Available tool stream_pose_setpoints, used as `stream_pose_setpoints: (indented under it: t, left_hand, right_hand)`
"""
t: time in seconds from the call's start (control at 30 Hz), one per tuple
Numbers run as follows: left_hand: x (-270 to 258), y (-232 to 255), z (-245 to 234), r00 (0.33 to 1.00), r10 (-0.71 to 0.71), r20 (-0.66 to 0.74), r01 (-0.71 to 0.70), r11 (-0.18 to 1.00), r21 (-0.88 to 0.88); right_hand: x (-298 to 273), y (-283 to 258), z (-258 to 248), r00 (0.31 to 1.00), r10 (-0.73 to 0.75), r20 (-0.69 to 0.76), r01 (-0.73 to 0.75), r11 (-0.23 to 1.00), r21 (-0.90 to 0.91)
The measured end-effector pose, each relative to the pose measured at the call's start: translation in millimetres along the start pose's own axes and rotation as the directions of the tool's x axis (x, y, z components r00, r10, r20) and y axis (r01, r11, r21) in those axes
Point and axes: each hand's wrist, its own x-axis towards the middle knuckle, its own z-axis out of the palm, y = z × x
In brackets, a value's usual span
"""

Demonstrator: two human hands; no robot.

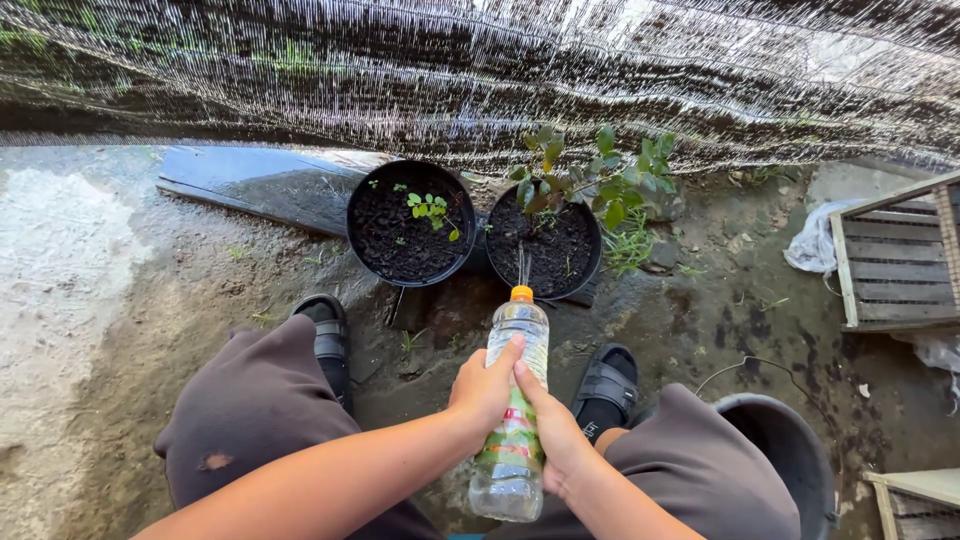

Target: Watering potted plants using a plastic squeeze bottle

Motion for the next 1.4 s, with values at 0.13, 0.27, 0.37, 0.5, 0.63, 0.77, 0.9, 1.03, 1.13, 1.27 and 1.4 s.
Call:
stream_pose_setpoints:
  t: [0.13, 0.27, 0.37, 0.5, 0.63, 0.77, 0.9, 1.03, 1.13, 1.27, 1.4]
  left_hand:
    - [-2, -1, -1, 1.0, 0.006, -0.012, -0.006, 1.0, 0.001]
    - [0, -5, 0, 1.0, 0.0, -0.018, -0.001, 1.0, -0.022]
    - [4, -10, 1, 0.999, 0.002, -0.037, -0.003, 1.0, -0.016]
    - [5, -12, 2, 0.999, 0.006, -0.048, -0.006, 1.0, 0.001]
    - [-3, -8, 3, 1.0, -0.014, -0.027, 0.013, 1.0, -0.023]
    - [1, -10, 7, 0.999, 0.001, -0.039, -0.001, 1.0, -0.003]
    - [1, -10, 10, 0.999, 0.013, -0.031, -0.013, 1.0, 0.007]
    - [-2, -9, 12, 1.0, 0.012, -0.015, -0.012, 1.0, 0.011]
    - [0, -11, 13, 1.0, 0.019, -0.006, -0.019, 1.0, 0.012]
    - [5, -15, 16, 0.999, 0.033, 0.008, -0.033, 0.999, 0.026]
    - [10, -20, 19, 0.998, 0.057, 0.017, -0.058, 0.997, 0.049]
  right_hand:
    - [-3, 1, 2, 1.0, 0.005, 0.015, -0.005, 1.0, 0.01]
    - [-3, 1, 2, 1.0, 0.01, 0.007, -0.01, 1.0, -0.016]
    - [-1, 2, 0, 1.0, 0.023, 0.016, -0.023, 1.0, -0.022]
    - [2, 4, -2, 0.999, 0.019, 0.042, -0.018, 1.0, -0.014]
    - [-4, 3, -2, 1.0, 0.001, 0.018, -0.001, 0.999, -0.04]
    - [-1, 3, -5, 1.0, 0.0, 0.032, 0.0, 1.0, -0.027]
    - [-3, 4, -6, 1.0, -0.008, 0.021, 0.008, 1.0, -0.015]
    - [-2, 6, -10, 1.0, -0.023, 0.019, 0.023, 1.0, 0.005]
    - [-2, 8, -11, 0.999, -0.037, 0.012, 0.036, 0.999, 0.022]
    - [-2, 8, -12, 0.999, -0.042, 0.001, 0.042, 0.999, 0.019]
    - [-1, 12, -16, 0.998, -0.063, -0.011, 0.064, 0.997, 0.041]
